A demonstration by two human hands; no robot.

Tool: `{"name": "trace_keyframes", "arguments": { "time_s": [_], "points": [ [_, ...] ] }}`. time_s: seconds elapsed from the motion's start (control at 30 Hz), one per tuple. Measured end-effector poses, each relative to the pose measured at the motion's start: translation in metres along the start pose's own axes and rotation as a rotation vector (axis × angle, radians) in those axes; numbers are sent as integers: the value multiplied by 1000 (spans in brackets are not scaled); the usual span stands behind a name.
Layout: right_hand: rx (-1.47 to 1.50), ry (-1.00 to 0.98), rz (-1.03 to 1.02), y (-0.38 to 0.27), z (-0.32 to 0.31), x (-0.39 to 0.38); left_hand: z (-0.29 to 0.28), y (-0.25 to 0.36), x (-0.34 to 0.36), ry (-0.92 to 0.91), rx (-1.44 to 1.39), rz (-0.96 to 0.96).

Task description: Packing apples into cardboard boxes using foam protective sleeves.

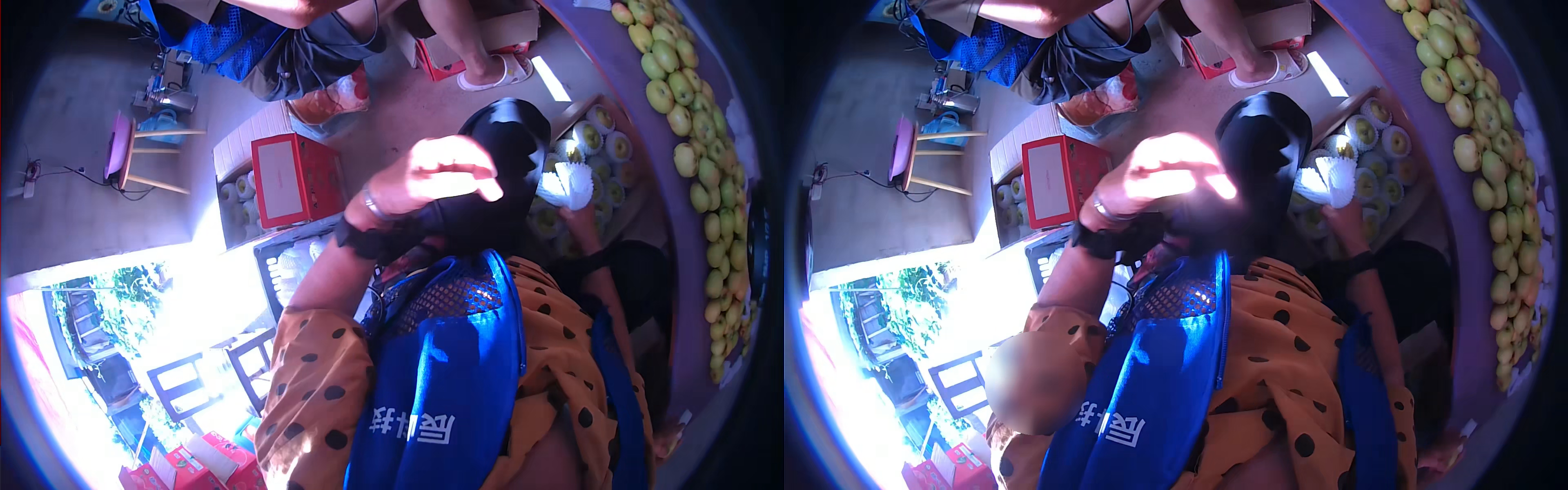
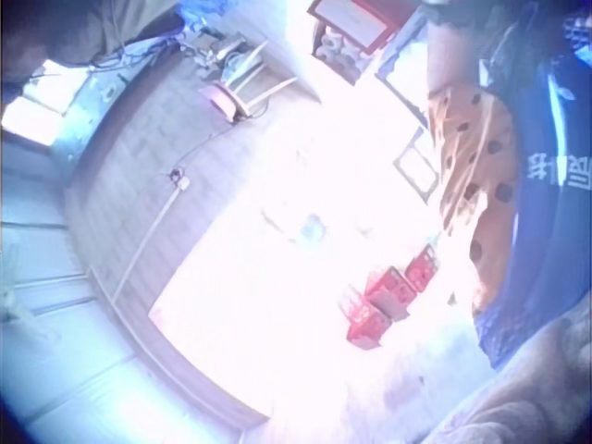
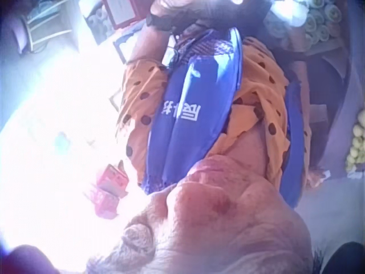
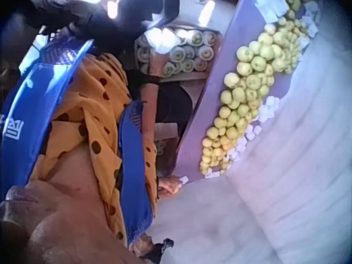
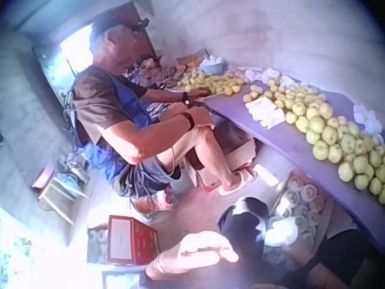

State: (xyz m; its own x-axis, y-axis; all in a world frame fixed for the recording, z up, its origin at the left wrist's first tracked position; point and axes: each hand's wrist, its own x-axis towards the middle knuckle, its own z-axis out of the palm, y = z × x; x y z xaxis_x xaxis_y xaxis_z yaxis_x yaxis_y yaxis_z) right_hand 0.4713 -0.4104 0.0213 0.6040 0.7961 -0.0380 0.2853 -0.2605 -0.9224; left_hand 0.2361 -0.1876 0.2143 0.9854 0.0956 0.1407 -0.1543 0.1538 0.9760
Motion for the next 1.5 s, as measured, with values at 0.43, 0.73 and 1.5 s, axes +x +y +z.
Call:
{"name": "trace_keyframes", "arguments": {
  "time_s": [0.43, 0.73, 1.5],
  "points": [
    [23, -89, 138, 9, -4, 2, -55, -112, -284, 693, 508, -1265],
    [-93, -60, 171, 49, -11, 6, -26, -223, -296, 536, 1229, -1114],
    [-31, -11, -45, 17, -6, 0, -60, -112, -294, 552, 454, -1431]
  ]
}}
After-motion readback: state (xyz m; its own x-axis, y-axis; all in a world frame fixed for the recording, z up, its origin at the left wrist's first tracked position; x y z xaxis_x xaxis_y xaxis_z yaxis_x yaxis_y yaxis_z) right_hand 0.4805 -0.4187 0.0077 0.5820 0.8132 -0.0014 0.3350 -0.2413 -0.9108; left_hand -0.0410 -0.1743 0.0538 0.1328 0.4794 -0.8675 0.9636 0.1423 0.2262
